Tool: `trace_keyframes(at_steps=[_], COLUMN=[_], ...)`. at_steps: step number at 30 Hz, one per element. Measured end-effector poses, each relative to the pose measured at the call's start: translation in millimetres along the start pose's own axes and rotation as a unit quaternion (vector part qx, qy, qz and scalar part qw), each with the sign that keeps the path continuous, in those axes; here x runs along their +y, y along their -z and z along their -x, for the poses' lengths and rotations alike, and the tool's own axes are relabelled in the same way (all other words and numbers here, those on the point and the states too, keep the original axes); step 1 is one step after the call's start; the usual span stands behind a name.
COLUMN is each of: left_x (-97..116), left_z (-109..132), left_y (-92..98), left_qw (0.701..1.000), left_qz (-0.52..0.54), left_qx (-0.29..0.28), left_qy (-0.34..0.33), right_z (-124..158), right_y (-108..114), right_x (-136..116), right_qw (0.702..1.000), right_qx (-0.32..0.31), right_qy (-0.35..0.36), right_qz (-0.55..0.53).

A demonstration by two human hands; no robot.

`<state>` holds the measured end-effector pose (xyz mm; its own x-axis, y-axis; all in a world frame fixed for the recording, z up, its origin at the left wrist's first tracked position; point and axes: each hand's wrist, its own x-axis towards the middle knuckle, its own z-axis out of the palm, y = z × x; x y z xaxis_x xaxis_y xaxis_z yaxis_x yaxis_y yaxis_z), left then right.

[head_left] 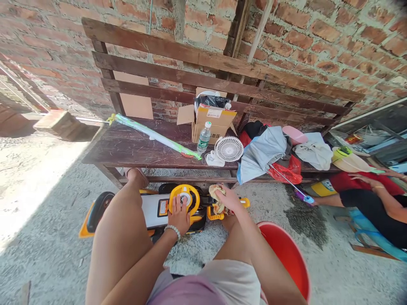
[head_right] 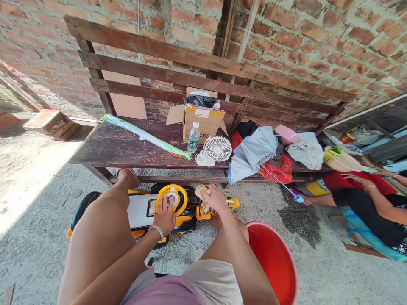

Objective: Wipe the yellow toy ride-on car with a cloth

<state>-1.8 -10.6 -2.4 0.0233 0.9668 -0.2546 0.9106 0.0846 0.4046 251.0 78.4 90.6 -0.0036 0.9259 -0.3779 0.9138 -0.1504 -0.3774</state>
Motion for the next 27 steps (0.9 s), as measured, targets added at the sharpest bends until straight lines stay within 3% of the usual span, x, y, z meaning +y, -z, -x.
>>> trace_keyframes(at_steps=[3,6,11,16,22,27], left_x=[-0.3,-1.7,-5.6,-5.1,1.6,-1.5], left_z=[-0.1,-1.8,-6.1,-5.4,-1.2,-2.4], left_y=[-0.6,-5.8,-14.9,-9.9,-3.3,-9.6], left_qw=[1.000,1.000,1.000,1.000,1.000,1.000], left_qz=[0.001,-0.005,-0.014,-0.014,-0.023,-0.005], left_qx=[0.001,0.006,0.001,-0.012,-0.017,0.002], left_qy=[-0.001,0.000,-0.003,-0.008,-0.003,-0.012], right_z=[-6.2,-8.6,-24.2,-38.2,-27.3,-34.7], right_y=[-17.9,-28.5,-22.7,-14.2,-23.7,-19.0], right_x=[-34.9,-44.2,-54.6,-77.3,-71.1,-59.5], right_qw=[0.993,0.987,0.983,0.968,0.960,0.966], right_qx=[-0.016,-0.005,-0.038,-0.092,-0.036,-0.057], right_qy=[-0.006,-0.002,-0.036,-0.048,0.014,0.037], right_qz=[0.121,0.159,0.175,0.227,0.277,0.250])
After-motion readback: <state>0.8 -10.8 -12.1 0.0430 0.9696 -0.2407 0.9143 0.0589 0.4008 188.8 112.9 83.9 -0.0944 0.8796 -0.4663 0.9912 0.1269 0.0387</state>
